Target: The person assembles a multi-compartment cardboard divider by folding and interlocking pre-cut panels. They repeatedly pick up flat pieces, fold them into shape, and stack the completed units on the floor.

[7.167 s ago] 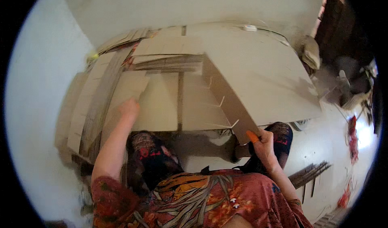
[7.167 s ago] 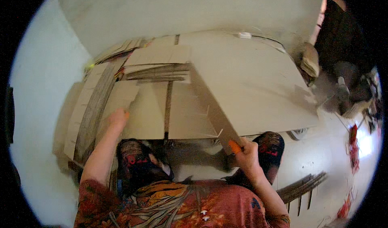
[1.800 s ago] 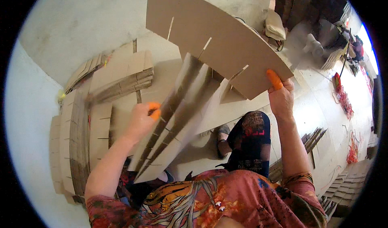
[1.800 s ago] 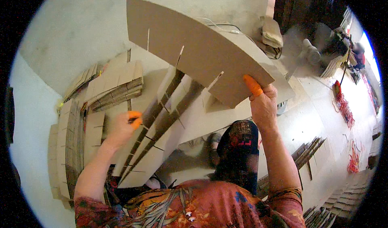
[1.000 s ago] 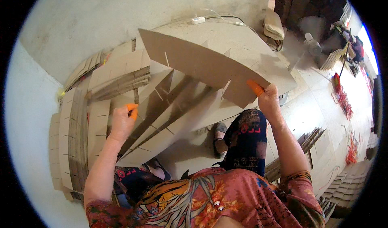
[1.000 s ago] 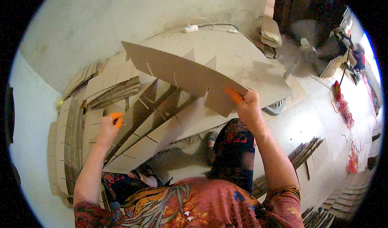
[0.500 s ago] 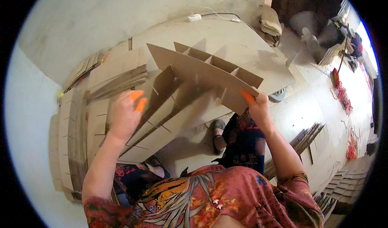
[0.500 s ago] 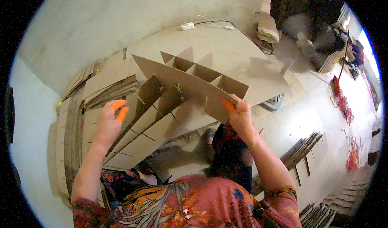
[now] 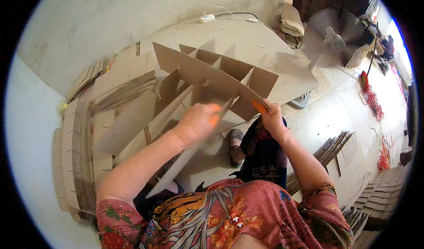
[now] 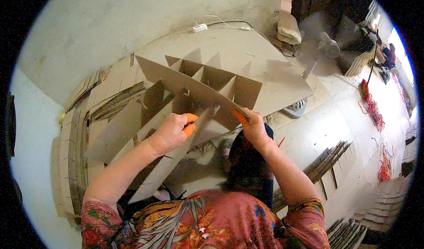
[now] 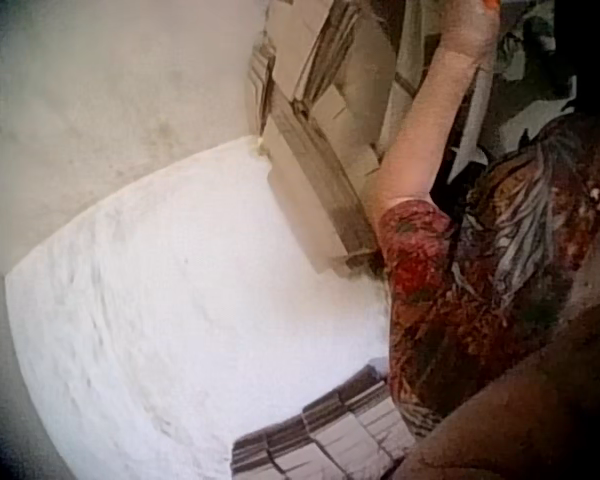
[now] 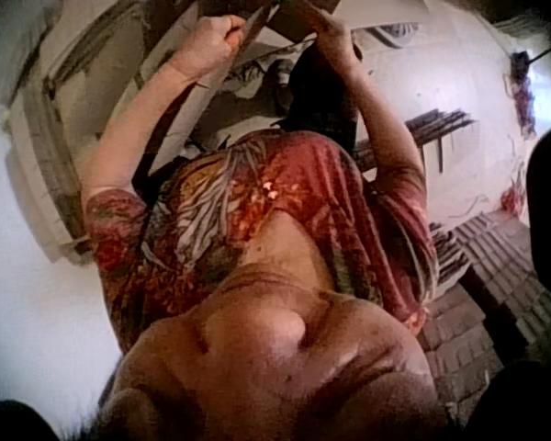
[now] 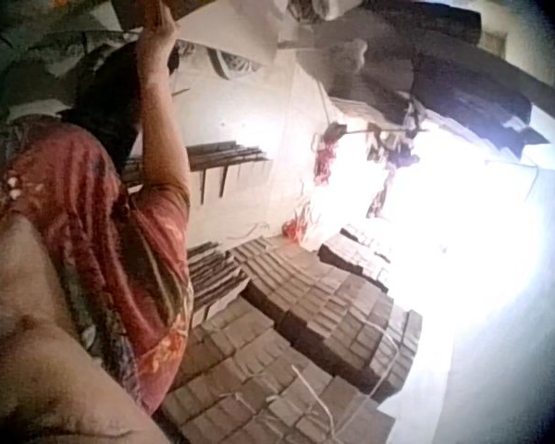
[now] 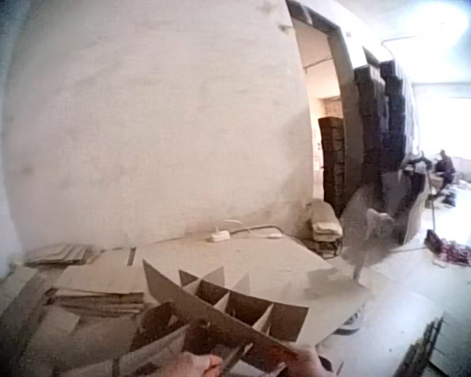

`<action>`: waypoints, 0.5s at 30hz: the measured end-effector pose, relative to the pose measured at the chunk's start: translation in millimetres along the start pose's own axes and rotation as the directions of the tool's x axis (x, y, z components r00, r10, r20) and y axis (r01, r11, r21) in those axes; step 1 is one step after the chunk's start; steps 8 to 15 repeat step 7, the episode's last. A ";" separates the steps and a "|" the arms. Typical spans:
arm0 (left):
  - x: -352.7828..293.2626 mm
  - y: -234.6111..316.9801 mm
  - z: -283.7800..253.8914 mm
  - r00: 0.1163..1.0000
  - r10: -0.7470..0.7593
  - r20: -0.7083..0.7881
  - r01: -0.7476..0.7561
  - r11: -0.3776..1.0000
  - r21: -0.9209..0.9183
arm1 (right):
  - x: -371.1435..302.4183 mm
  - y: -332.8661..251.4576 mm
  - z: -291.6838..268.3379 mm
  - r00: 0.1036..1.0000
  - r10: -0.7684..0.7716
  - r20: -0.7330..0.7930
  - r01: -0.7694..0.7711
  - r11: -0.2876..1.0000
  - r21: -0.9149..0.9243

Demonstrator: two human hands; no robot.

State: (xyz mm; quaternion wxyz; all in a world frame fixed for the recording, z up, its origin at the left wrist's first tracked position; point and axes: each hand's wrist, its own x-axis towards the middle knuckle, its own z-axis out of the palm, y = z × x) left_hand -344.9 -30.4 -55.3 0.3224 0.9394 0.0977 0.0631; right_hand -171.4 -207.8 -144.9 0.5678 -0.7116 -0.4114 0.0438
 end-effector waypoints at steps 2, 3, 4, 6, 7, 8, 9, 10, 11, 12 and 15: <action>-4.0 5.6 -6.0 0.999 -0.029 0.026 0.026 0.996 0.081 | 0.4 -4.7 -3.1 0.997 -0.083 0.003 0.083 0.996 0.021; -5.9 10.5 -11.5 0.998 -0.046 0.037 0.041 0.992 0.121 | 3.5 -14.1 -6.4 0.992 -0.126 0.006 0.125 0.992 0.033; -6.9 10.0 -16.8 0.995 0.045 -0.093 -0.022 0.971 0.239 | 5.4 -25.5 -11.8 0.991 -0.135 0.000 0.135 0.991 -0.005; -7.2 1.3 -37.2 0.916 0.264 -0.301 -0.093 0.871 0.482 | 10.2 -51.7 -22.9 0.988 -0.151 -0.013 0.150 0.985 -0.082; -2.6 -3.0 -48.9 0.940 0.136 -0.313 0.034 0.875 0.482 | 11.9 -60.9 -25.7 0.993 -0.111 0.050 0.118 0.976 -0.180; -2.6 -3.0 -48.9 0.940 0.136 -0.313 0.034 0.875 0.482 | 11.9 -60.9 -25.7 0.993 -0.111 0.050 0.118 0.976 -0.180; -2.6 -3.0 -48.9 0.940 0.136 -0.313 0.034 0.875 0.482 | 11.9 -60.9 -25.7 0.993 -0.111 0.050 0.118 0.976 -0.180; -2.6 -3.0 -48.9 0.940 0.136 -0.313 0.034 0.875 0.482 | 11.9 -60.9 -25.7 0.993 -0.111 0.050 0.118 0.976 -0.180; -2.6 -3.0 -48.9 0.940 0.136 -0.313 0.034 0.875 0.482 | 11.9 -60.9 -25.7 0.993 -0.111 0.050 0.118 0.976 -0.180; -2.6 -3.0 -48.9 0.940 0.136 -0.313 0.034 0.875 0.482 | 11.9 -60.9 -25.7 0.993 -0.111 0.050 0.118 0.976 -0.180; -2.6 -3.0 -48.9 0.940 0.136 -0.313 0.034 0.875 0.482 | 11.9 -60.9 -25.7 0.993 -0.111 0.050 0.118 0.976 -0.180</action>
